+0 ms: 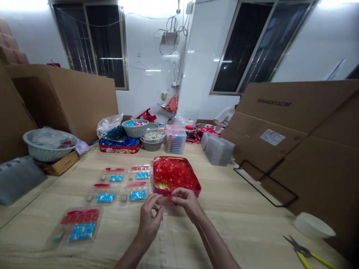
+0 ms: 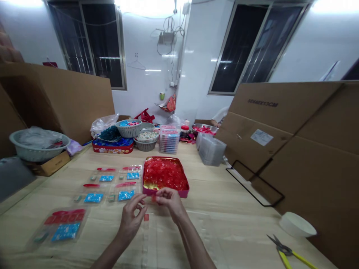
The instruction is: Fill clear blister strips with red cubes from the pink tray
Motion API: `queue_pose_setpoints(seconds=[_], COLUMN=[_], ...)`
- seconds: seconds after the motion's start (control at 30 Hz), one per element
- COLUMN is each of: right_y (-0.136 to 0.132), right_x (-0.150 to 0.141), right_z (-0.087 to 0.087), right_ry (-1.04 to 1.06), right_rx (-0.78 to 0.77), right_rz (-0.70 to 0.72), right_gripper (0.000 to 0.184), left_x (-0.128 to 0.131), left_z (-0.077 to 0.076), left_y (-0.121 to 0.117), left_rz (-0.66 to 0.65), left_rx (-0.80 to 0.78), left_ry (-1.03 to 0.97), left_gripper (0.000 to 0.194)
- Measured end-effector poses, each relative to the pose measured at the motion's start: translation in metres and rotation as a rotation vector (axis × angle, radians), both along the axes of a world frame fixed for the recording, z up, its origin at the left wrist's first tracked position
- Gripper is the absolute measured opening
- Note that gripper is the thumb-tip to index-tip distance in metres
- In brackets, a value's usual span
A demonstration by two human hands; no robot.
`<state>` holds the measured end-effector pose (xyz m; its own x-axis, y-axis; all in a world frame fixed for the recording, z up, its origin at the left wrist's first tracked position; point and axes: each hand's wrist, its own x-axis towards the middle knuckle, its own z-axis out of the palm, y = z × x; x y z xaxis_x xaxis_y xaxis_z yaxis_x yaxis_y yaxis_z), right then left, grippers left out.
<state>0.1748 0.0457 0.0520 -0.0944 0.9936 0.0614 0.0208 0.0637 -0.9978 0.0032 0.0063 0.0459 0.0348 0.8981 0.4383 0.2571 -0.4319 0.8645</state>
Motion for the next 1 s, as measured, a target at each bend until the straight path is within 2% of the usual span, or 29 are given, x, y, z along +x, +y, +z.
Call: queue_pose_setpoints(seconds=[0.07, 0.1, 0.23, 0.3, 0.4, 0.5, 0.6, 0.7, 0.8, 1.0], right_y=[-0.021, -0.028, -0.046, -0.051, -0.057, -0.059, -0.059, -0.057, -0.054, -0.047], right_x=[-0.009, -0.012, -0.02, -0.021, -0.021, -0.022, -0.022, -0.025, -0.029, -0.037], right_z=[-0.005, -0.008, -0.02, -0.023, -0.021, -0.016, -0.016, -0.024, -0.034, -0.05], right_ry=[0.285, 0.358, 0.506, 0.527, 0.499, 0.451, 0.455, 0.493, 0.462, 0.169], right_rx=[-0.098, -0.135, -0.245, -0.266, -0.213, -0.14, -0.18, -0.252, -0.268, -0.268], right_rz=[0.02, 0.011, -0.044, -0.019, 0.076, 0.156, 0.228, 0.296, 0.274, 0.152], right_gripper=[0.024, 0.024, 0.025, 0.026, 0.029, 0.029, 0.022, 0.02, 0.025, 0.025], left_x=[0.004, 0.005, 0.001, -0.003, -0.006, -0.008, -0.01, -0.014, -0.018, -0.02], left_z=[0.007, 0.01, 0.009, 0.005, 0.0, -0.002, -0.004, -0.01, -0.019, -0.038], left_y=[-0.005, -0.007, -0.013, -0.013, -0.01, -0.007, -0.006, -0.009, -0.01, 0.001], left_rz=[-0.061, -0.088, -0.147, -0.212, -0.299, -0.288, -0.312, -0.32, -0.297, -0.227], left_rx=[0.03, 0.036, 0.006, -0.069, -0.29, -0.488, -0.601, -0.656, -0.68, -0.678], left_ry=[0.017, 0.031, 0.073, 0.059, -0.072, -0.215, -0.286, -0.286, -0.25, -0.106], left_gripper=[0.025, 0.021, 0.01, 0.01, 0.007, 0.01, 0.013, 0.014, 0.013, 0.012])
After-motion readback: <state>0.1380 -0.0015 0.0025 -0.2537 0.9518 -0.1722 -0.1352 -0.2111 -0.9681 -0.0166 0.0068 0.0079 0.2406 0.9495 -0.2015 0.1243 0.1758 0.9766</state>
